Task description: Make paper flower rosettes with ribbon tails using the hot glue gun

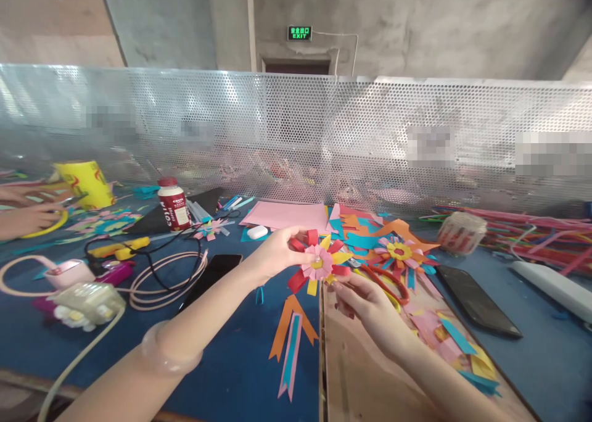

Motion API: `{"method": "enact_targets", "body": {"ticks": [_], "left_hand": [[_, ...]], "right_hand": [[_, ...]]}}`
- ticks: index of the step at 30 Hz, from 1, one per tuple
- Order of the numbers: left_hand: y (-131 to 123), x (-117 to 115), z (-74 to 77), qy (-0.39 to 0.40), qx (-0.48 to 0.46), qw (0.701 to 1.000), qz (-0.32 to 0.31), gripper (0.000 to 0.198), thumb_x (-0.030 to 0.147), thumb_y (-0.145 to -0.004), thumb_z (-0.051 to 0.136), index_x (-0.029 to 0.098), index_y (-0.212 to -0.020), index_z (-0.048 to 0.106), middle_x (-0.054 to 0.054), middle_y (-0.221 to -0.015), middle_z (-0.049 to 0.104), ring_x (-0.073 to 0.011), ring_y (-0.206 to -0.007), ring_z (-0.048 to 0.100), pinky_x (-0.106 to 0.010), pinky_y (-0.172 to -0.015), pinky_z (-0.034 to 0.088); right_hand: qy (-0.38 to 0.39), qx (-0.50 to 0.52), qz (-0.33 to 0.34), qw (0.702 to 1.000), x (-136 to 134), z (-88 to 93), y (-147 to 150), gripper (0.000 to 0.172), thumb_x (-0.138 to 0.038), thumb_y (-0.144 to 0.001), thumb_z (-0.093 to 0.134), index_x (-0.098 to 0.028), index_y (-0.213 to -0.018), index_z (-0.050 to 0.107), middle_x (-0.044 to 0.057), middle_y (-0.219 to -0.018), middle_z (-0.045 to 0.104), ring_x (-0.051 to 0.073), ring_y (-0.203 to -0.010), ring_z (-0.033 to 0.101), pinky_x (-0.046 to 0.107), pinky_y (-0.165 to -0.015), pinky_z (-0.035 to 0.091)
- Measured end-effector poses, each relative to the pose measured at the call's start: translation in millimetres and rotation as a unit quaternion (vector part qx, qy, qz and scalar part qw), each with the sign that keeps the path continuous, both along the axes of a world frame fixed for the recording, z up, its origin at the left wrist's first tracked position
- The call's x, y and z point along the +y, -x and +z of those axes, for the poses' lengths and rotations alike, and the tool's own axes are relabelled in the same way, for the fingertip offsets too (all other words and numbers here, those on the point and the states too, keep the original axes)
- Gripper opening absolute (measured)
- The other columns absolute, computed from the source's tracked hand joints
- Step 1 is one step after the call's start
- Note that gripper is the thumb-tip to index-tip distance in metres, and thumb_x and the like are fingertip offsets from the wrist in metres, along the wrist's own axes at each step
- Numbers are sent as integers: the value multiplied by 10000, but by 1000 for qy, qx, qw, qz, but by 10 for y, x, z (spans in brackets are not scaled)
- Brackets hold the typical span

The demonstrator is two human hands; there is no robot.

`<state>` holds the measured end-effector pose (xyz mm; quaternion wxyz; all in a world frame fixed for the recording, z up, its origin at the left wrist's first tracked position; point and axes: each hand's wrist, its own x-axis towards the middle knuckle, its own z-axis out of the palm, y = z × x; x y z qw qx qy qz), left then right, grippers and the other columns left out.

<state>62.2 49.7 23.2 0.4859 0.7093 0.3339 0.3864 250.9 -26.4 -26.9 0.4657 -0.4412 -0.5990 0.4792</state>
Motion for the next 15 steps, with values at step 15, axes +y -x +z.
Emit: {"method": "enact_targets", "body": {"ticks": [15], "left_hand": [[-13, -2, -3, -58, 28, 996, 55, 412, 228, -665, 696, 192, -1062, 592, -43, -1022, 650, -191, -893, 604, -307, -777, 469]], "right_hand": [[-24, 11, -38, 999, -24, -40, 92, 331, -494, -882, 466, -190, -753, 487, -40, -636, 462, 94, -561, 409, 237, -544, 340]]}}
